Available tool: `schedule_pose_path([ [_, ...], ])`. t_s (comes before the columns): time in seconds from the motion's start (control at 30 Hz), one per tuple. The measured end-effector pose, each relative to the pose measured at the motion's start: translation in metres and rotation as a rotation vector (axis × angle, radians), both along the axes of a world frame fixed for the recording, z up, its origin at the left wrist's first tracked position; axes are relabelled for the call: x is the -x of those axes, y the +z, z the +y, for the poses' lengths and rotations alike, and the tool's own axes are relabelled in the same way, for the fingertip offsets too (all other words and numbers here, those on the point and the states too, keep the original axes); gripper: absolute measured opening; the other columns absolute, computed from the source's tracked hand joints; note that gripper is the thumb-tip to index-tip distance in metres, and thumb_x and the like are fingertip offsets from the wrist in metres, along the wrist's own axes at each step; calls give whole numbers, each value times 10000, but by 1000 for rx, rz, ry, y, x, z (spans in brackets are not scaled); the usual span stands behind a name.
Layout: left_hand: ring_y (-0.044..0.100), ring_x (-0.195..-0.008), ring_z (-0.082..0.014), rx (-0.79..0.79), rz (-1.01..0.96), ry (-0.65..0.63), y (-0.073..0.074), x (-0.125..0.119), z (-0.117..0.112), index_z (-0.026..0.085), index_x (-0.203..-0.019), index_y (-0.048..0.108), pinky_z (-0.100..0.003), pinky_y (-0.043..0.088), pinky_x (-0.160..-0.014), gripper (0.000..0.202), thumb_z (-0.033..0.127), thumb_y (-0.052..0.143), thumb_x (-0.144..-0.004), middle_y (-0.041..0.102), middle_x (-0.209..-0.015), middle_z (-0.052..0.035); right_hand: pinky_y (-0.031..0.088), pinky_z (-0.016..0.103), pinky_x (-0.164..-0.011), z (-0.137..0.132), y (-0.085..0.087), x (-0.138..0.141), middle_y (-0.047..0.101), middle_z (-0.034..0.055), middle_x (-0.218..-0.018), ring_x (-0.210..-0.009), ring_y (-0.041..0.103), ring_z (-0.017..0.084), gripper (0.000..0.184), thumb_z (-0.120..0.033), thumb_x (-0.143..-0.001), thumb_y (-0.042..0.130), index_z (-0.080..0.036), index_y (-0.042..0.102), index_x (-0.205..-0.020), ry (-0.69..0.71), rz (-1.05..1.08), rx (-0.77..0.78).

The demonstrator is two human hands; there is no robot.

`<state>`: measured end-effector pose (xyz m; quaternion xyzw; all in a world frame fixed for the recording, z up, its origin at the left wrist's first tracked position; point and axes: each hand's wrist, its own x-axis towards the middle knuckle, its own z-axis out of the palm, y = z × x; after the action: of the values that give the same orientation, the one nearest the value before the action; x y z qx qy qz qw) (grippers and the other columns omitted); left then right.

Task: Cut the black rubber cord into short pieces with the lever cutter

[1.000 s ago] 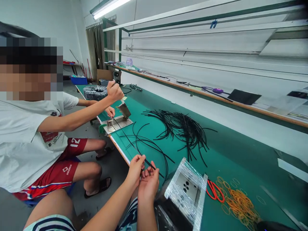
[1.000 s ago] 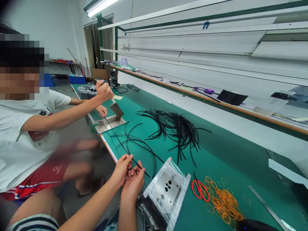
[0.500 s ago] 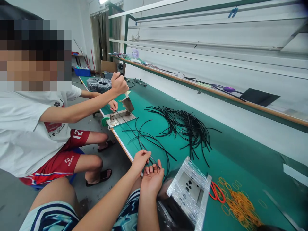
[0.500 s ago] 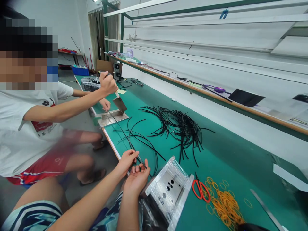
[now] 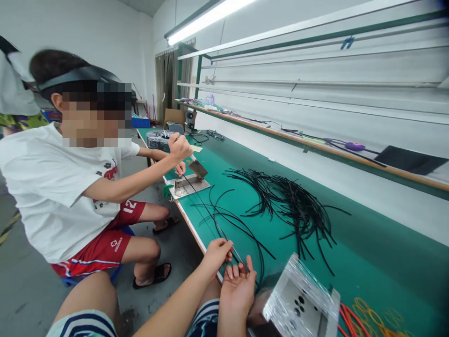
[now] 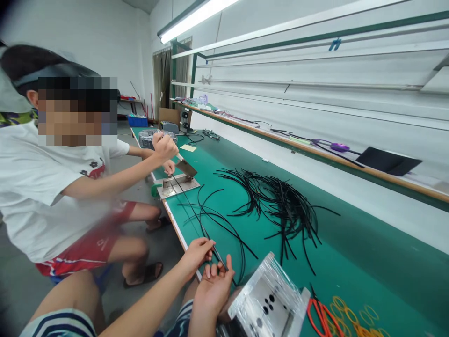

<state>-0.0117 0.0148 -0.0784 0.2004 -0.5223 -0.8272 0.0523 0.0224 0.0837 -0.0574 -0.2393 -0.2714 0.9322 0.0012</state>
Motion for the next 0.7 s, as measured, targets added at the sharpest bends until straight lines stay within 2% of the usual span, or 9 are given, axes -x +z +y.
schedule_pose_path([
  [0.23, 451, -426, -83, 4, -16, 27, 0, 3, 2, 166, -622, 555, -226, 367, -489, 369, 504, 698, -668, 519, -479, 31, 282, 237, -461, 2, 1, -1, 397, -68, -682, -479, 314, 68, 285, -392, -753, 624, -254, 596, -1001, 47, 15, -78],
  [0.5, 446, -418, -92, -46, -29, 54, 1, 9, 4, 156, -630, 578, -246, 368, -475, 336, 463, 710, -668, 520, -508, 11, 292, 294, -465, 14, -34, 21, 445, -61, -647, -439, 314, 91, 326, -423, -673, 631, -278, 598, -963, 85, 22, -156],
  [0.6, 445, -417, -94, -47, -29, 49, -1, 9, 4, 157, -643, 580, -244, 357, -473, 364, 493, 719, -665, 520, -503, 12, 280, 286, -463, 15, -41, 24, 448, -64, -634, -434, 315, 91, 330, -431, -681, 632, -280, 595, -972, 96, 37, -150],
  [0.7, 446, -417, -89, -24, -20, 45, -4, 8, 4, 160, -640, 565, -234, 350, -470, 360, 489, 699, -698, 519, -500, 19, 300, 290, -477, 15, -47, 24, 484, -55, -660, -450, 339, 94, 362, -512, -711, 625, -273, 581, -980, 105, 110, -208],
])
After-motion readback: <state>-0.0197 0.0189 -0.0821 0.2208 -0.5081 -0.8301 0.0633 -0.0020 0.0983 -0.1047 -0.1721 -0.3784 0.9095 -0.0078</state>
